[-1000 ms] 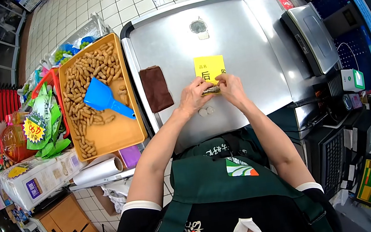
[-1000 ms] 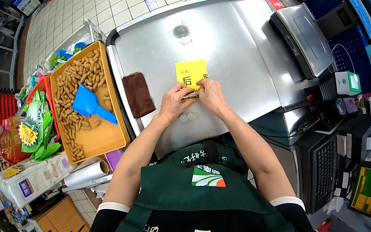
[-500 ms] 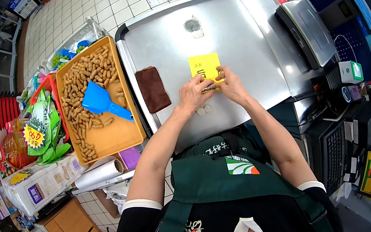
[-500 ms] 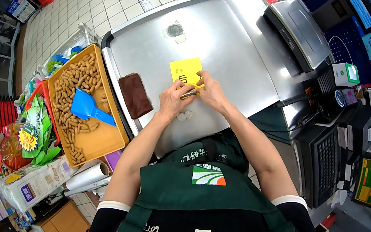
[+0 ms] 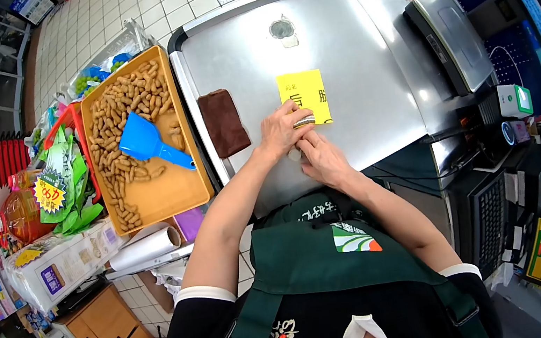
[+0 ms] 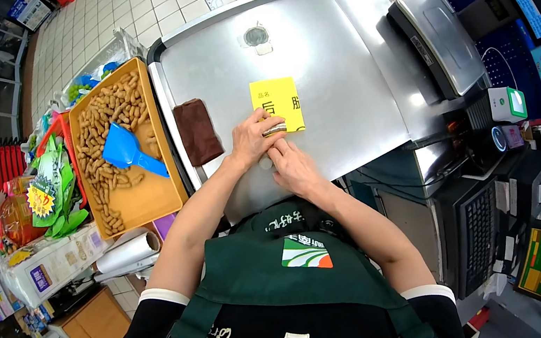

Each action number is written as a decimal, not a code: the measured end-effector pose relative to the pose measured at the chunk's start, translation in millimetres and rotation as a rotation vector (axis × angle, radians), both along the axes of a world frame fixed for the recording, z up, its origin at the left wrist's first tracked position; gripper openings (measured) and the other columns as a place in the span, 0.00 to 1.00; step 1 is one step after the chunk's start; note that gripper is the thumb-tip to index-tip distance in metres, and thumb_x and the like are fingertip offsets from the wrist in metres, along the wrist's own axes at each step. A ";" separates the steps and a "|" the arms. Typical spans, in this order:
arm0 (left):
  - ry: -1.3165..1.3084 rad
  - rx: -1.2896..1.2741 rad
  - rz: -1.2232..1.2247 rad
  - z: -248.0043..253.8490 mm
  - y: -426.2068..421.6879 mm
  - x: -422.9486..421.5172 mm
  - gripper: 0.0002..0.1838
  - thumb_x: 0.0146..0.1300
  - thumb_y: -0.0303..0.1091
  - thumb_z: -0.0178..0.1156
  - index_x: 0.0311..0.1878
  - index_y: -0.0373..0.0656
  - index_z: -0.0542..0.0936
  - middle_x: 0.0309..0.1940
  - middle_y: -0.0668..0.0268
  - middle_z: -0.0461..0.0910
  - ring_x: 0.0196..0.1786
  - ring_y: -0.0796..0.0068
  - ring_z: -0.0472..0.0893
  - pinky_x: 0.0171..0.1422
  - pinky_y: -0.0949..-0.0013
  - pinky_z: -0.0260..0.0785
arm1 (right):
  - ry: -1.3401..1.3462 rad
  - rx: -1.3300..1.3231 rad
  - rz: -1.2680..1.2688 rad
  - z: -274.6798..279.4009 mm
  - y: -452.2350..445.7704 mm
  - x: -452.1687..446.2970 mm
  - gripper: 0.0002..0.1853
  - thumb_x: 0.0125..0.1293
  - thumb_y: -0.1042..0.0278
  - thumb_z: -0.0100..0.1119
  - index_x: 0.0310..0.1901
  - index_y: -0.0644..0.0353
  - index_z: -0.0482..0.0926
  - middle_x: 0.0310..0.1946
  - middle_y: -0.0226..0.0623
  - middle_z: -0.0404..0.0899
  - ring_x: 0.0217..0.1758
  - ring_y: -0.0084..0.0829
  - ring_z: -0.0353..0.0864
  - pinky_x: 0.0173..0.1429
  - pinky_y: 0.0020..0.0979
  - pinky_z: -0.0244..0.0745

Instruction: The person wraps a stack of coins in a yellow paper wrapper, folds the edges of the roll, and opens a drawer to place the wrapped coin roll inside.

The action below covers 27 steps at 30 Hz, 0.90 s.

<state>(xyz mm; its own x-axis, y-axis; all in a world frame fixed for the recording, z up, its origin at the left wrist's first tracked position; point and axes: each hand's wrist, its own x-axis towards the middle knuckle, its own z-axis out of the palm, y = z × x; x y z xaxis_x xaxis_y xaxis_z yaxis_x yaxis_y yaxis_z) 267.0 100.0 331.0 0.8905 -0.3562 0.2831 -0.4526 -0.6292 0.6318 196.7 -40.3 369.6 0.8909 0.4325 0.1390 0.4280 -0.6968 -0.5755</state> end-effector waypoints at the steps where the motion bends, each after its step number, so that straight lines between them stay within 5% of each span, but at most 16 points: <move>1: -0.008 -0.012 -0.008 -0.2 0.3 0.5 0.16 0.47 0.45 0.69 0.41 0.58 0.84 0.34 0.73 0.76 0.32 0.69 0.80 0.32 0.64 0.74 | 0.034 -0.042 0.019 -4.1 0.3 1.1 0.17 0.47 0.76 0.62 0.42 0.62 0.73 0.44 0.46 0.73 0.40 0.49 0.79 0.42 0.45 0.77; 8: 0.018 0.012 -0.025 1.7 0.7 0.3 0.15 0.48 0.44 0.69 0.41 0.57 0.84 0.34 0.72 0.76 0.32 0.69 0.80 0.33 0.64 0.73 | 0.348 -0.419 -0.056 2.3 -4.9 -4.5 0.11 0.51 0.76 0.60 0.37 0.67 0.73 0.40 0.50 0.74 0.43 0.48 0.79 0.42 0.41 0.79; 15: 0.017 -0.002 -0.009 1.4 0.1 -0.5 0.15 0.47 0.42 0.70 0.41 0.57 0.84 0.34 0.72 0.75 0.33 0.70 0.80 0.34 0.65 0.73 | 0.121 -0.471 -0.268 -3.1 -52.8 4.6 0.08 0.51 0.79 0.58 0.35 0.67 0.77 0.40 0.52 0.75 0.37 0.50 0.81 0.42 0.43 0.79; 20: 0.013 0.010 -0.011 2.6 -1.3 -0.4 0.15 0.47 0.42 0.71 0.41 0.57 0.84 0.34 0.73 0.75 0.32 0.70 0.80 0.33 0.65 0.73 | 0.108 -0.024 -0.471 34.6 -55.4 49.8 0.10 0.48 0.77 0.62 0.34 0.67 0.83 0.34 0.53 0.79 0.37 0.49 0.80 0.43 0.41 0.77; 27: -0.053 -0.009 -0.005 -3.0 0.3 -0.9 0.17 0.45 0.41 0.72 0.42 0.59 0.84 0.33 0.73 0.75 0.31 0.70 0.80 0.32 0.66 0.73 | 0.273 -0.058 -0.519 4.6 -21.2 80.2 0.17 0.45 0.72 0.62 0.40 0.67 0.84 0.31 0.52 0.83 0.35 0.44 0.85 0.42 0.36 0.78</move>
